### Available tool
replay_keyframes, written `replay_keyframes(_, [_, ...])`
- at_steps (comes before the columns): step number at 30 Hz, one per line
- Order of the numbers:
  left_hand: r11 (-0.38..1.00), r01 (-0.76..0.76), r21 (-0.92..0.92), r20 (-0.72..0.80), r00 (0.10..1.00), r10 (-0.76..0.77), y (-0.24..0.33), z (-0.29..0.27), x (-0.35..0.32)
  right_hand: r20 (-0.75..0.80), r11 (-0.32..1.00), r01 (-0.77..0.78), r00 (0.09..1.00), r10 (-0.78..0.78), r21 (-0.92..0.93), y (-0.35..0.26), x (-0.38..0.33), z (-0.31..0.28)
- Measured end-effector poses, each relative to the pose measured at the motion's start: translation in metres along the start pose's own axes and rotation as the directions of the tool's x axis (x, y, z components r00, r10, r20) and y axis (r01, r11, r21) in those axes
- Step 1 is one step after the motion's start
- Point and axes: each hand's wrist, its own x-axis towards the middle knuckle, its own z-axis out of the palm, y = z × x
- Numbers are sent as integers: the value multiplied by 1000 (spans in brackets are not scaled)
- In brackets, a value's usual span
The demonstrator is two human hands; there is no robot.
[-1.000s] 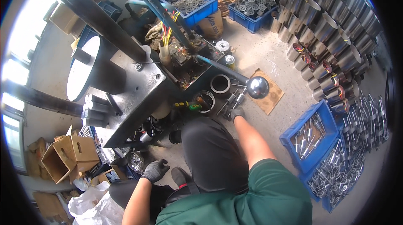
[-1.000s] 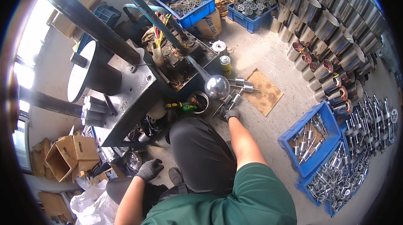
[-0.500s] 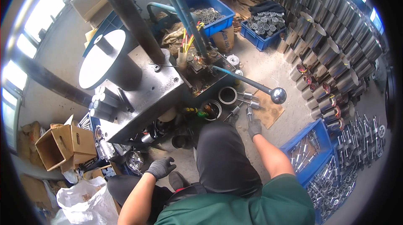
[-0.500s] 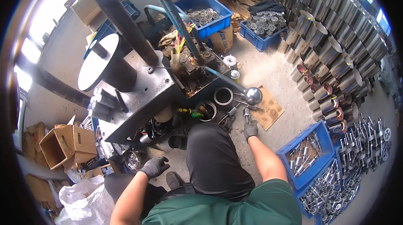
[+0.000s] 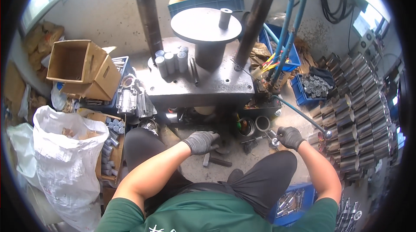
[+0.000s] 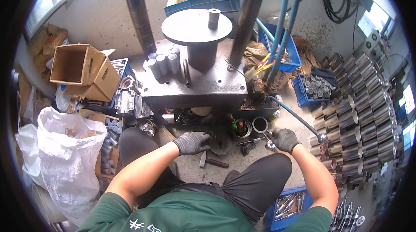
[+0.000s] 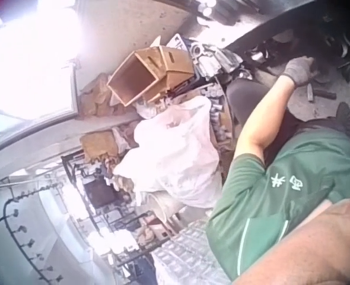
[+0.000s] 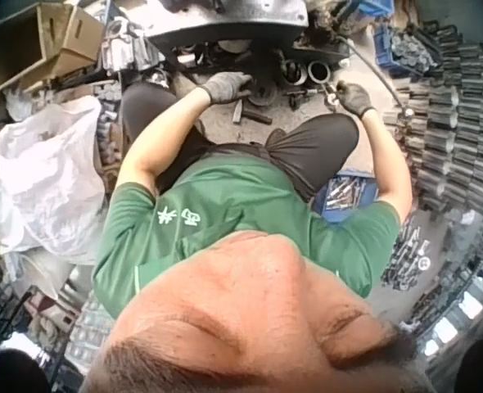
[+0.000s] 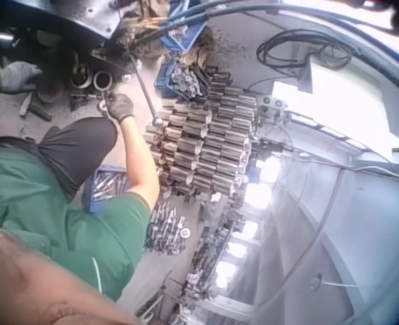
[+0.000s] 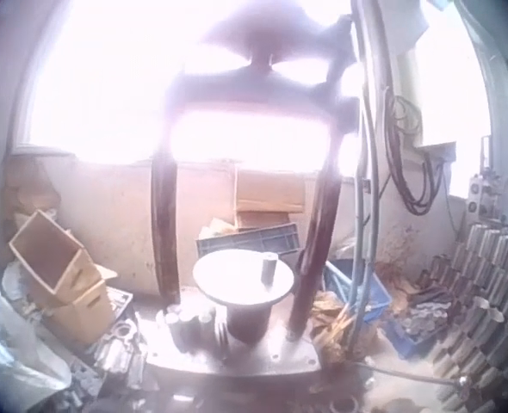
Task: Assembling small metal components and using a manual press to fit them together.
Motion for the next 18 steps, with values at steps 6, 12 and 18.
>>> replay_keyframes(6, [973,-195,-120,-307,940,151,19,-31,0,-176,935,341,931,-321,99,-114,-18,-79])
replay_keyframes(12, [560,-411,-720,-546,833,-91,39,-56,-16,-203,300,230,972,-120,926,-198,15,-126])
replay_keyframes(18, [319,-551,-771,-623,551,-556,10,-75,-37,-454,343,465,883,-118,816,-265,107,-123])
